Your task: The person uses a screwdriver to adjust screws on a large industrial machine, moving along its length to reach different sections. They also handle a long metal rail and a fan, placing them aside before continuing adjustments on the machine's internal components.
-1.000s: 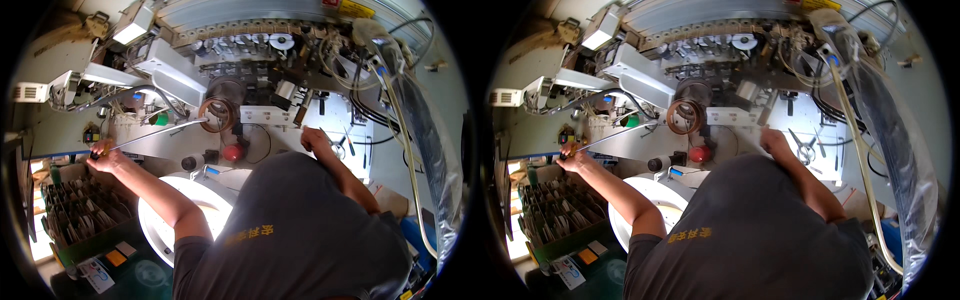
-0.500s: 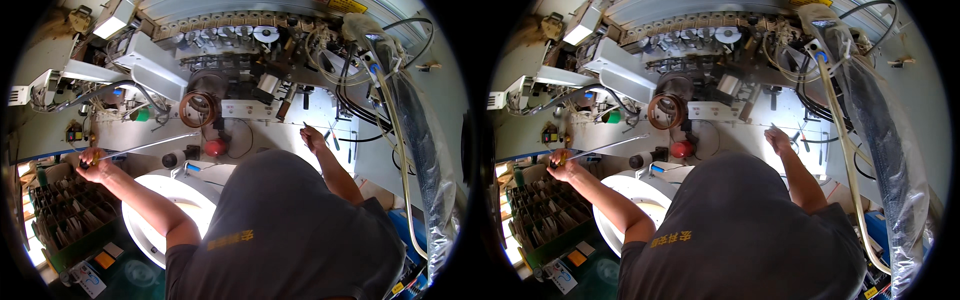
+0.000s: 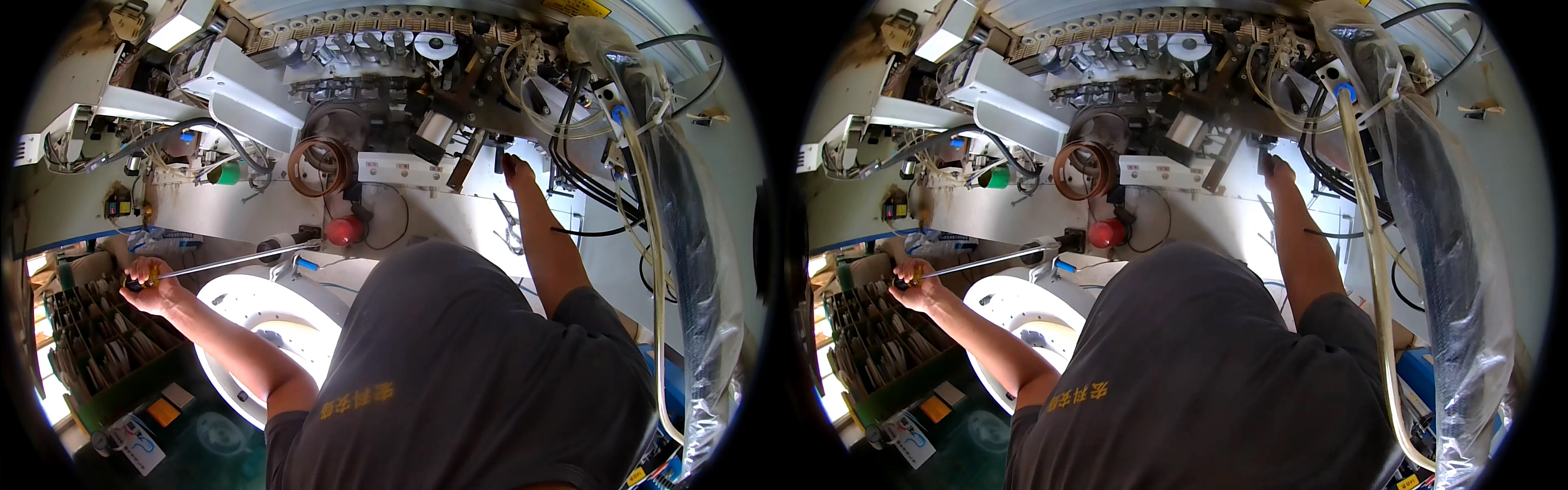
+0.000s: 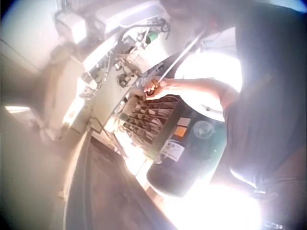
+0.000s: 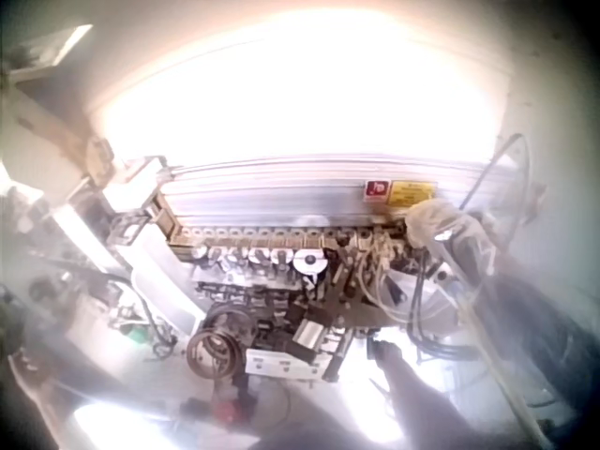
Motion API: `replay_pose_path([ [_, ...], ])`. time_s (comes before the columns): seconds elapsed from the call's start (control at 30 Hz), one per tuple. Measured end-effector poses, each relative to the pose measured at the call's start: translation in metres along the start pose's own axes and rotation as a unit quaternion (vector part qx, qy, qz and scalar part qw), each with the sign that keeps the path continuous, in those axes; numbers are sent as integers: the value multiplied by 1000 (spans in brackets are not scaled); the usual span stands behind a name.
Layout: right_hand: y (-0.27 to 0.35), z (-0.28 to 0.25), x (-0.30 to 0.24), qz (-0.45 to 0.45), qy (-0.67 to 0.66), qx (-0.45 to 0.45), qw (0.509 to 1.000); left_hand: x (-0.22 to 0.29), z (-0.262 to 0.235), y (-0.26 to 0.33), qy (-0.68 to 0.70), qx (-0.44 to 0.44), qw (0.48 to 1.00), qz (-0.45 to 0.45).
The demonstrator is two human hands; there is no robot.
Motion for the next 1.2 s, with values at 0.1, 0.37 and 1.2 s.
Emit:
replay_pose_path([
  [0.1, -26, -12, -18, -31, 73, 0, 997, 1, 7, 12, 1, 1, 1000, -3],
  [0.37, 36, 3, -67, 56, -331, -63, 940, -19, 17, 31, 1, -22, 1000, -15],
  [1.2, 333, 67, -539, -151, -149, -490, 846, -108, 91, 12, 74, -69, 988, -120],
])
Point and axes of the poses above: each hand's wrist, its own y-axis away from the middle knuckle, its own z-axis out of the palm, x = y × z, the point moved 2 cm from there along -y, towards the middle knuckle, and after that the axes turned 10 degrees about -y, right-handed, at the moved point
